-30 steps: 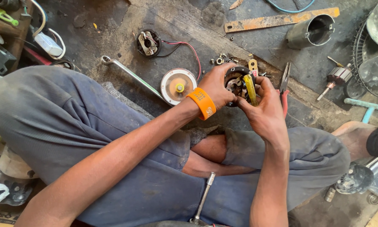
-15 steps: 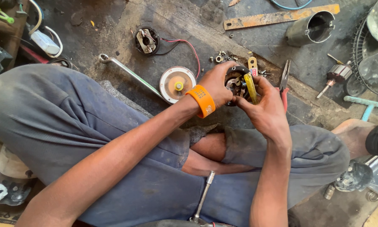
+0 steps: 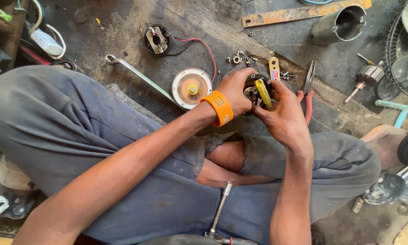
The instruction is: The person sits on the workshop floor repairing a small engine magneto/flywheel assembly. They hold the round black housing in one hand and use a screwdriver to loosen and remove screws, manipulate small internal parts, pick up fasteners from the floor, and reassemble the housing by hand.
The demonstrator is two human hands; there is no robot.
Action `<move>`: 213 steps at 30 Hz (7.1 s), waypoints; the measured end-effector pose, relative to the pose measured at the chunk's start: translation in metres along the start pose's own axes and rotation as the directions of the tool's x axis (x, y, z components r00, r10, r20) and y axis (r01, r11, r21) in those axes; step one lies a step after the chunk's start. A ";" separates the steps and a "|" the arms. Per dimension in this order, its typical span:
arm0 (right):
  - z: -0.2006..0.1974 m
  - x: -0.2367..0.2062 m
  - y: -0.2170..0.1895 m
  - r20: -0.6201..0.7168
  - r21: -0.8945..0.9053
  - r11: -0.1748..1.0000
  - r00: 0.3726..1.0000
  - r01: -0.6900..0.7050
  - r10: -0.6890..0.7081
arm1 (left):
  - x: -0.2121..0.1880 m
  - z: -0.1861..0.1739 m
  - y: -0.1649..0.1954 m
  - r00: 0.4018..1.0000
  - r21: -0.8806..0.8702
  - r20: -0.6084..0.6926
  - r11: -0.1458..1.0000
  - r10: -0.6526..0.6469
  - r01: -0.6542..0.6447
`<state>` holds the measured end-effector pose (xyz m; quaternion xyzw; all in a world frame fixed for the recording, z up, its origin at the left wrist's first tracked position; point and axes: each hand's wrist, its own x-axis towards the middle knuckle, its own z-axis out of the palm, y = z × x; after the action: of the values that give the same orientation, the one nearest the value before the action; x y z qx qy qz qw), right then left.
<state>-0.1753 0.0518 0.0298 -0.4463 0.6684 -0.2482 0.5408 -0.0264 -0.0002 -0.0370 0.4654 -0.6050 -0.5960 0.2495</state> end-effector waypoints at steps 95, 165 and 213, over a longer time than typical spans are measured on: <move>-0.037 0.000 0.021 -0.291 -0.132 0.977 0.949 -0.165 0.121 | 0.011 -0.019 0.028 0.956 -0.739 0.117 0.620 -0.267 0.264; -0.013 -0.025 0.006 0.036 0.828 0.556 0.983 0.071 -0.179 | 0.004 -0.065 0.074 0.993 -0.814 0.071 0.569 -0.099 0.115; -0.024 -0.006 -0.031 -0.390 -0.173 0.965 0.886 0.196 -0.250 | 0.031 0.002 0.035 0.985 -0.546 0.175 0.831 -0.007 0.103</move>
<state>-0.1874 0.0386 0.0647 -0.4925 0.7252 -0.3528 0.3271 -0.0514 -0.0306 -0.0123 0.3396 -0.4116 -0.7889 0.3049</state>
